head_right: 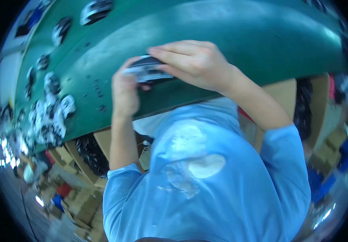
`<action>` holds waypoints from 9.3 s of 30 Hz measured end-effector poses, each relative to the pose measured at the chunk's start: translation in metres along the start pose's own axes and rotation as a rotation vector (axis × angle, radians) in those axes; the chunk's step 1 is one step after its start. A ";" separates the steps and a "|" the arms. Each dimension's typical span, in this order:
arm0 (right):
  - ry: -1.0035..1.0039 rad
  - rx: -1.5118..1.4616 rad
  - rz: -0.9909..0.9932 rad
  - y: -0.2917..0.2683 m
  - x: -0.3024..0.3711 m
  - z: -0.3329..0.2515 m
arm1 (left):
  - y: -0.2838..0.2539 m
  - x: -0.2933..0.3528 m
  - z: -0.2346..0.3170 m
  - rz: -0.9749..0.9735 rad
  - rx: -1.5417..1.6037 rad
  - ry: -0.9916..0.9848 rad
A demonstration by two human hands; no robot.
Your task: The person assembles computer mice by taking components from a box, fitting them onto mouse shells by hand, and placing the assembled mice onto the conveyor belt.
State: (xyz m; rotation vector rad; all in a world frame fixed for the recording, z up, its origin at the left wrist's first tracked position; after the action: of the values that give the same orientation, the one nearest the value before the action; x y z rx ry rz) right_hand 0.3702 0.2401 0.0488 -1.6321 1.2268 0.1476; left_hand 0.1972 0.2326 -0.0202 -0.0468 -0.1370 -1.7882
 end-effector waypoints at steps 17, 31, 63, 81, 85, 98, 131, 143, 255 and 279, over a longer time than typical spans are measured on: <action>0.083 -0.154 -0.460 0.058 0.000 0.052 | -0.022 0.004 0.011 -0.092 -1.047 0.416; 0.029 -0.164 -0.166 0.013 0.017 0.050 | -0.004 -0.024 0.028 -0.071 -1.004 0.573; 1.681 0.673 -0.470 -0.264 0.558 0.159 | 0.208 -0.342 0.045 -0.576 -1.364 0.521; 0.673 -1.075 0.503 -0.067 0.057 0.098 | 0.072 -0.086 -0.005 -0.209 0.312 -0.043; 0.711 -1.309 0.398 0.004 0.023 0.079 | 0.061 -0.065 0.003 -0.103 0.403 0.039; 0.894 -1.378 0.334 0.030 0.030 0.067 | 0.027 -0.059 -0.043 0.286 0.606 0.163; 0.825 -0.966 0.408 -0.012 0.039 0.098 | 0.030 -0.063 -0.018 0.116 0.911 0.007; 0.676 0.128 -0.183 -0.062 0.067 0.187 | -0.039 -0.014 0.083 0.582 -0.958 0.820; 0.677 -1.061 0.044 0.005 0.052 0.060 | 0.077 -0.058 0.036 0.290 0.354 0.561; 0.265 0.361 -0.038 -0.083 -0.101 0.265 | -0.268 0.058 0.079 0.384 -1.534 -0.117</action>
State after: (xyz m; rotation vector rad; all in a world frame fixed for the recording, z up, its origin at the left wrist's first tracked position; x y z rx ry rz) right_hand 0.5046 0.5030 0.0452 -1.3851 1.3312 -0.3076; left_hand -0.0804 0.2431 0.0459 -1.1707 1.1002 -1.1318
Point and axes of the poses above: each hand's wrist, its own x-axis away from the middle knuckle, its own y-axis out of the palm, z = x × y, the point moved 8 cm from there along -x, towards the middle knuckle, and after that the axes turned 2 degrees about x, right-handed, at the moved point
